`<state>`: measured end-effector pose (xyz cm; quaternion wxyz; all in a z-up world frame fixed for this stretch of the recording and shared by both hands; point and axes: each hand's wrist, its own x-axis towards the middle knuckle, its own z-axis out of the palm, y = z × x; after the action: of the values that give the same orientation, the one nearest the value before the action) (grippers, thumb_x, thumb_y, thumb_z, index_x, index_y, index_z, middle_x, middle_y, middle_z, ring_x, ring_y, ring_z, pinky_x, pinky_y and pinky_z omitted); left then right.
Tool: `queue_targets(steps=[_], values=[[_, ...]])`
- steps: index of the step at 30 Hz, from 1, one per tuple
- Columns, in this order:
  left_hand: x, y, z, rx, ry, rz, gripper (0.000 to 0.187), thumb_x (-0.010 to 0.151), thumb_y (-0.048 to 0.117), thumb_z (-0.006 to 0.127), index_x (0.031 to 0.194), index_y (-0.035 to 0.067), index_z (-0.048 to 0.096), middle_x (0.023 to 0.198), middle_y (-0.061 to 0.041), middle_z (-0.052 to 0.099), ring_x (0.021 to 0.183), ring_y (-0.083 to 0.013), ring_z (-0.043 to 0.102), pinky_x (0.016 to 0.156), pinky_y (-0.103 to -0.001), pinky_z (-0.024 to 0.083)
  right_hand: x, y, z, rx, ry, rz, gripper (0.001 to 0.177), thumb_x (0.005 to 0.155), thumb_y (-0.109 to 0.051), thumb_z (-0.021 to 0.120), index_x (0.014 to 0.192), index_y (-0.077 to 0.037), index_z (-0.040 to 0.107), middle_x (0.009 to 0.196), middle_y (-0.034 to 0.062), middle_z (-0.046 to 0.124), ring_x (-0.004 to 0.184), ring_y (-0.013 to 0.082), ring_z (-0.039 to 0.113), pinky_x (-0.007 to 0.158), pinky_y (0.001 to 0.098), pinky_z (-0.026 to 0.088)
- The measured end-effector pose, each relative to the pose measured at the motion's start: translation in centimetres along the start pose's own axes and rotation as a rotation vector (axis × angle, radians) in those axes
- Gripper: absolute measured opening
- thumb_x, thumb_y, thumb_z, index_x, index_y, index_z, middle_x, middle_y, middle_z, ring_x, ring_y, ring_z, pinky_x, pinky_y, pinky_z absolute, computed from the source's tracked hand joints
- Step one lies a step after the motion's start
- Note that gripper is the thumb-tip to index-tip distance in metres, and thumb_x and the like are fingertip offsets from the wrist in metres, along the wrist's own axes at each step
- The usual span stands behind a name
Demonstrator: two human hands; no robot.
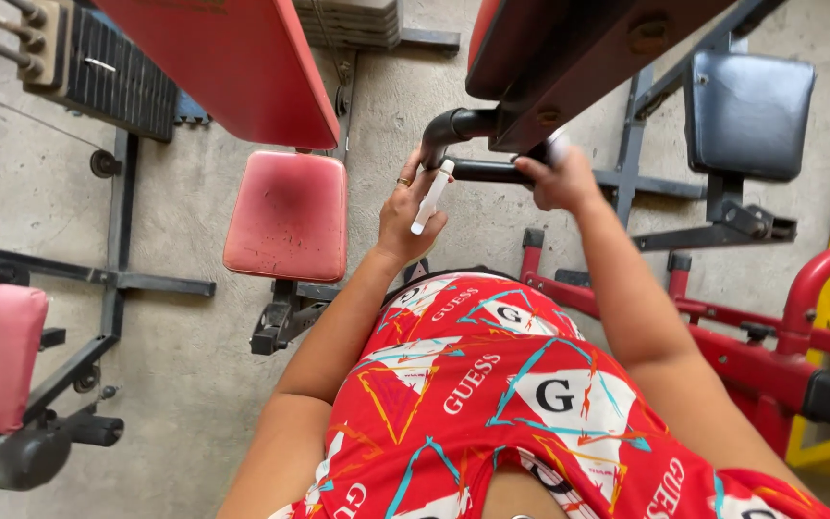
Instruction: The person is cleaning various gym machines and a yellow metal bench using a spray bottle and a cloth.
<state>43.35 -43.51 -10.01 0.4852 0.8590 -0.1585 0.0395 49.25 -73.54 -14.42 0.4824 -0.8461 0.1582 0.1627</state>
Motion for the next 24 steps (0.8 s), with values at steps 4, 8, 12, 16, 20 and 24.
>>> queue_targets(steps=[4, 8, 12, 16, 20, 24], values=[[-0.5, 0.8, 0.4, 0.026, 0.033, -0.048, 0.054, 0.073, 0.012, 0.070, 0.126, 0.020, 0.064, 0.161, -0.013, 0.036, 0.114, -0.0379, 0.068, 0.091, -0.046, 0.058, -4.5, -2.0, 3.0, -0.859, 0.403, -0.772, 0.031, 0.097, -0.037, 0.077, 0.114, -0.014, 0.066, 0.109, 0.0080, 0.069, 0.107, 0.0308, 0.063, 0.093, 0.0462, 0.043], [-1.4, 1.2, 0.3, -0.001, 0.071, -0.122, 0.056, 0.074, 0.014, 0.071, 0.129, 0.018, 0.060, 0.156, -0.012, 0.039, 0.109, -0.0354, 0.069, 0.089, -0.044, 0.057, -6.7, -6.0, 7.2, -0.848, 0.508, -0.983, 0.060, 0.082, -0.043, 0.072, 0.130, -0.009, 0.061, 0.111, 0.0145, 0.062, 0.106, 0.0323, 0.057, 0.099, 0.0501, 0.031], [-2.3, 2.5, -1.5, -0.016, 0.138, -0.207, 0.052, 0.074, 0.012, 0.068, 0.126, 0.015, 0.063, 0.152, -0.013, 0.044, 0.100, -0.0316, 0.069, 0.087, -0.041, 0.057, -2.0, -3.8, 11.8, -0.480, 0.369, -0.983, 0.033, 0.103, -0.036, 0.066, 0.124, -0.012, 0.058, 0.118, 0.0084, 0.062, 0.109, 0.0294, 0.062, 0.098, 0.0459, 0.041], [-3.7, 0.7, -2.1, 0.055, 0.274, -0.071, 0.054, 0.076, 0.009, 0.067, 0.130, 0.013, 0.062, 0.148, -0.014, 0.046, 0.121, -0.0322, 0.064, 0.097, -0.040, 0.055, -2.0, -5.2, 11.2, 0.333, -0.134, -0.487, 0.035, 0.100, -0.033, 0.068, 0.119, -0.004, 0.059, 0.104, 0.0084, 0.050, 0.071, 0.0190, 0.048, 0.059, 0.0361, 0.042], [-4.6, 2.3, -3.1, 0.046, 0.292, -0.044, 0.055, 0.075, 0.008, 0.071, 0.129, 0.010, 0.061, 0.145, -0.017, 0.047, 0.122, -0.0356, 0.060, 0.097, -0.041, 0.053, -6.7, -9.8, 9.4, 0.783, -0.372, -0.226, 0.029, 0.094, -0.035, 0.061, 0.114, -0.014, 0.062, 0.093, 0.0030, 0.061, 0.051, 0.0143, 0.059, 0.040, 0.0274, 0.046], [-3.9, 2.1, -3.2, -0.117, 0.246, -0.071, 0.052, 0.079, 0.008, 0.066, 0.131, 0.009, 0.061, 0.146, -0.016, 0.048, 0.104, -0.0268, 0.067, 0.093, -0.036, 0.058, -8.1, -8.4, 11.6, 0.950, -0.332, -0.145, 0.029, 0.116, -0.031, 0.064, 0.127, -0.006, 0.057, 0.101, 0.0014, 0.053, 0.084, 0.0099, 0.057, 0.066, 0.0292, 0.051]])
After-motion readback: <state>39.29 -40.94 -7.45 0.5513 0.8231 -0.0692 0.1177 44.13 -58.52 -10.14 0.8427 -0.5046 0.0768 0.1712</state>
